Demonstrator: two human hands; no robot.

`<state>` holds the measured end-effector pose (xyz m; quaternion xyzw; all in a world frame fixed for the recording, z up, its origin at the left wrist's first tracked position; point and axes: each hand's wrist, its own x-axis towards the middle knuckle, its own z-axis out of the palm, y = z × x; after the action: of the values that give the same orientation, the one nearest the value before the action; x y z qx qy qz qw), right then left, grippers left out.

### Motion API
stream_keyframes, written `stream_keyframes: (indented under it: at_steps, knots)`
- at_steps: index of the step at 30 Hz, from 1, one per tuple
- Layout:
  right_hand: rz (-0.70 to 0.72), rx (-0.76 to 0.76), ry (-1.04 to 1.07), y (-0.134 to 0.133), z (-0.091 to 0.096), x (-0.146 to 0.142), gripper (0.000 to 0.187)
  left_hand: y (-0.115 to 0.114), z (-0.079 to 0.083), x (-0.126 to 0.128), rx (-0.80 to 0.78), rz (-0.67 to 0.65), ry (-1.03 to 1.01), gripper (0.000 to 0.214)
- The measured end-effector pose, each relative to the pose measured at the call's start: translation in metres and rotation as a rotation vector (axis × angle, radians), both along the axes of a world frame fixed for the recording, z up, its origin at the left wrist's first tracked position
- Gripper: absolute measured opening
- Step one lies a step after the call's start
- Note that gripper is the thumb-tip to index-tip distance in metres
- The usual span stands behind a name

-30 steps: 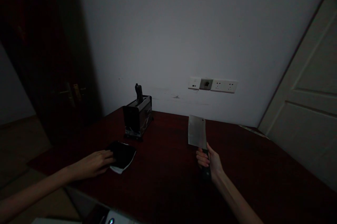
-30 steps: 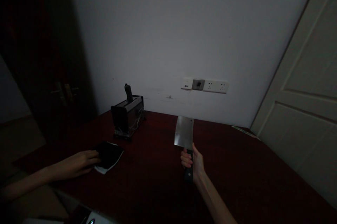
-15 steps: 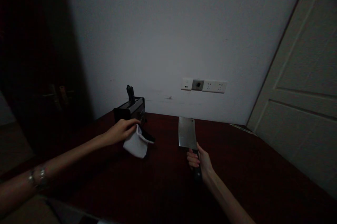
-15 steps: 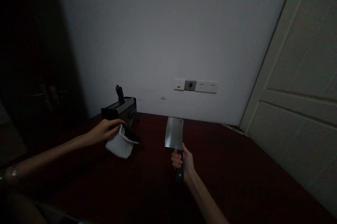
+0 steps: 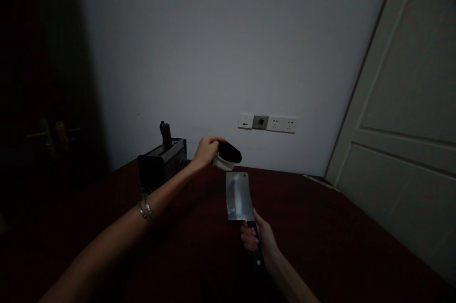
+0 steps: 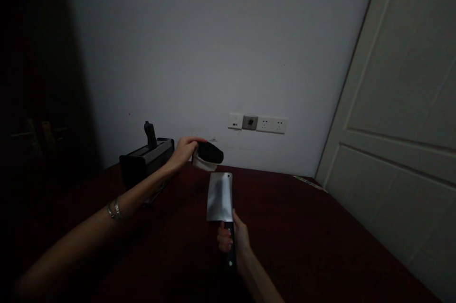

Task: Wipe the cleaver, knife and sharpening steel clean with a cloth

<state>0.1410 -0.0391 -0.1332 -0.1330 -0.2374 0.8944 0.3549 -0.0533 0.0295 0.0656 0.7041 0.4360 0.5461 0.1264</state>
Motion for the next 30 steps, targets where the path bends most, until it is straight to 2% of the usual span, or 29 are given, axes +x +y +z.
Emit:
stream_keyframes:
  at_steps: [3,6,8,9,11,14,17,20,25,30]
  knots:
    - [0.002,-0.010,-0.007,0.003,-0.002,0.000,0.049,0.011,-0.002,0.007,-0.118,-0.046,-0.126,0.032]
    - [-0.004,-0.006,-0.001,0.005,-0.004,0.001,0.050,0.017,-0.013,0.013,-0.031,-0.070,-0.088,0.031]
    - [-0.007,-0.010,0.002,0.005,-0.004,0.001,0.051,0.015,-0.028,0.019,0.139,-0.143,0.035,0.033]
    - [-0.005,-0.013,0.000,0.005,-0.003,0.000,0.052,0.012,-0.037,0.023,0.228,-0.204,0.115,0.034]
    - [-0.010,-0.016,0.003,0.004,-0.001,0.000,0.053,0.002,-0.060,0.031,0.311,-0.374,0.310,0.041]
    - [-0.024,-0.010,0.007,0.002,0.003,-0.001,0.056,-0.018,-0.090,0.041,0.275,-0.504,0.483,0.058]
    - [-0.054,-0.006,-0.007,0.000,0.007,-0.003,0.060,-0.034,-0.107,0.047,0.241,-0.542,0.580,0.074]
    - [-0.076,-0.015,-0.025,-0.002,0.009,-0.004,0.064,-0.042,-0.112,0.052,0.270,-0.494,0.690,0.065]
    - [-0.084,-0.057,-0.067,-0.007,0.013,-0.010,0.073,-0.047,-0.110,0.058,0.295,-0.305,0.824,0.044]
    - [-0.109,-0.090,-0.124,-0.017,0.021,-0.016,0.078,-0.046,-0.104,0.052,0.338,-0.157,0.924,0.059]
